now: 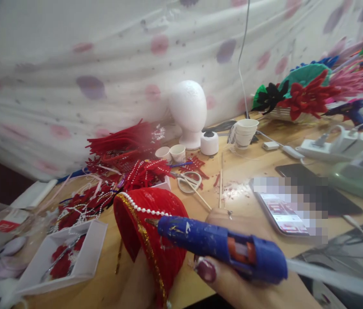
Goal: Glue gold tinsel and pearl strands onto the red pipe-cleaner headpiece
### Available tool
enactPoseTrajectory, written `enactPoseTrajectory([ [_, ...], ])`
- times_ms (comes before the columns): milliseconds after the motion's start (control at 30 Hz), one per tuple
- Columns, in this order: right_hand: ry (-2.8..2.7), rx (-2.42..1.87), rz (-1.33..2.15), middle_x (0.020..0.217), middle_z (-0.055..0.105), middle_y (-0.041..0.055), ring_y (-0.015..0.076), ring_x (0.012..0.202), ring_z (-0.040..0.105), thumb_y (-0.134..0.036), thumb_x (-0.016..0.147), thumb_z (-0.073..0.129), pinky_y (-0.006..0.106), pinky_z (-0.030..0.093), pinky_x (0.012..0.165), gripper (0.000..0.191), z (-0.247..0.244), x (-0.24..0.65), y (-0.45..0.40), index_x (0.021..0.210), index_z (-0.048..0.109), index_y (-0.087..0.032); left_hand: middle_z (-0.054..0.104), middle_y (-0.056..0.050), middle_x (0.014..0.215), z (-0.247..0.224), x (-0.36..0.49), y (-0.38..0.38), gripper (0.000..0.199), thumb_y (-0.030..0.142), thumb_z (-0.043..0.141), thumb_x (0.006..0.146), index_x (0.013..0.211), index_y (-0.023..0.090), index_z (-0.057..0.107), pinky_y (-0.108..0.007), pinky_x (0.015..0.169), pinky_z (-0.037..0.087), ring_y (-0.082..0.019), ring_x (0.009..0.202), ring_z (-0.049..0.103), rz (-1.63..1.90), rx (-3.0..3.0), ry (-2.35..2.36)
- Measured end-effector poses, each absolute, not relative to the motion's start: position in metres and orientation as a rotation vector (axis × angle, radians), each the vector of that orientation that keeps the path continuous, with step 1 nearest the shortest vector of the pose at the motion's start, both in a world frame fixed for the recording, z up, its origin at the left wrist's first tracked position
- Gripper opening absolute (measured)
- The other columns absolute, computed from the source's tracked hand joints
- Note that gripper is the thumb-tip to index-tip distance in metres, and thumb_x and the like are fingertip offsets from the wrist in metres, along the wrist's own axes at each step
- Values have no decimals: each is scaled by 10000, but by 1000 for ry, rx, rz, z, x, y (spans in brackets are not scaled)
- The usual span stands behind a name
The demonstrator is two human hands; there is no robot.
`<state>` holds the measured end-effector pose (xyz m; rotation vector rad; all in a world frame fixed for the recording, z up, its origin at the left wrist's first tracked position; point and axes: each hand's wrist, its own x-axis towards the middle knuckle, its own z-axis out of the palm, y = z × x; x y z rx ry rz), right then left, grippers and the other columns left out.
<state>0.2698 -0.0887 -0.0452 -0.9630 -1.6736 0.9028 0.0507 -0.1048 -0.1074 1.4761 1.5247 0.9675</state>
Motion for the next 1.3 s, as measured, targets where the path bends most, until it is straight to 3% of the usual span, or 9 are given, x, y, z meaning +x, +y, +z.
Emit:
enactPoseTrajectory([
  [133,-1697,-1106,837,562,685,-25,181,469,672,-594,898,653,222,574,409,384,-24,266,-79,654,699,-301,676,-85,1410,-111,50,-104,372,241,608,918,1268,286,722,-544,1239,317,-324,1410,530,979,1543,1468],
  [233,-1824,-1081,843,556,690,-22,168,458,666,-561,887,668,205,552,394,363,-17,264,-75,659,705,-281,666,-107,1416,-115,50,-107,406,253,573,951,1339,299,683,-576,1221,329,-328,1351,581,941,1564,1470],
  [467,-1699,-1173,916,573,707,-37,181,503,681,-556,863,670,236,583,469,300,-8,252,-83,731,750,-298,677,-110,1393,-118,50,-108,428,267,566,965,1386,294,643,-576,1231,318,-330,1396,546,910,1613,1476],
  [667,-1822,-979,858,564,704,-47,165,434,666,-414,874,664,208,551,377,173,-9,255,-76,763,717,-292,698,-119,1365,-120,51,-106,399,252,581,947,1335,257,674,-566,1213,364,-336,1389,557,981,1581,1476],
  [833,-1829,-1007,805,562,721,-34,172,428,688,-422,889,648,201,574,385,272,-15,259,-79,656,700,-291,729,-93,1314,-118,49,-107,405,254,602,921,1314,294,687,-556,1229,344,-342,1397,554,965,1593,1469],
  [1033,-1869,-1026,927,648,759,-35,194,532,742,-472,912,646,220,627,461,237,-17,266,-84,766,743,-312,681,-91,1396,-111,51,-106,391,230,605,900,1271,281,716,-576,1247,294,-349,1406,535,991,1616,1495],
  [1300,-1827,-976,931,620,738,-32,199,501,714,-422,892,651,244,627,442,190,-15,267,-84,757,722,-308,735,-110,1284,-118,48,-107,368,289,581,936,1281,260,706,-563,1213,350,-339,1335,591,969,1570,1472],
])
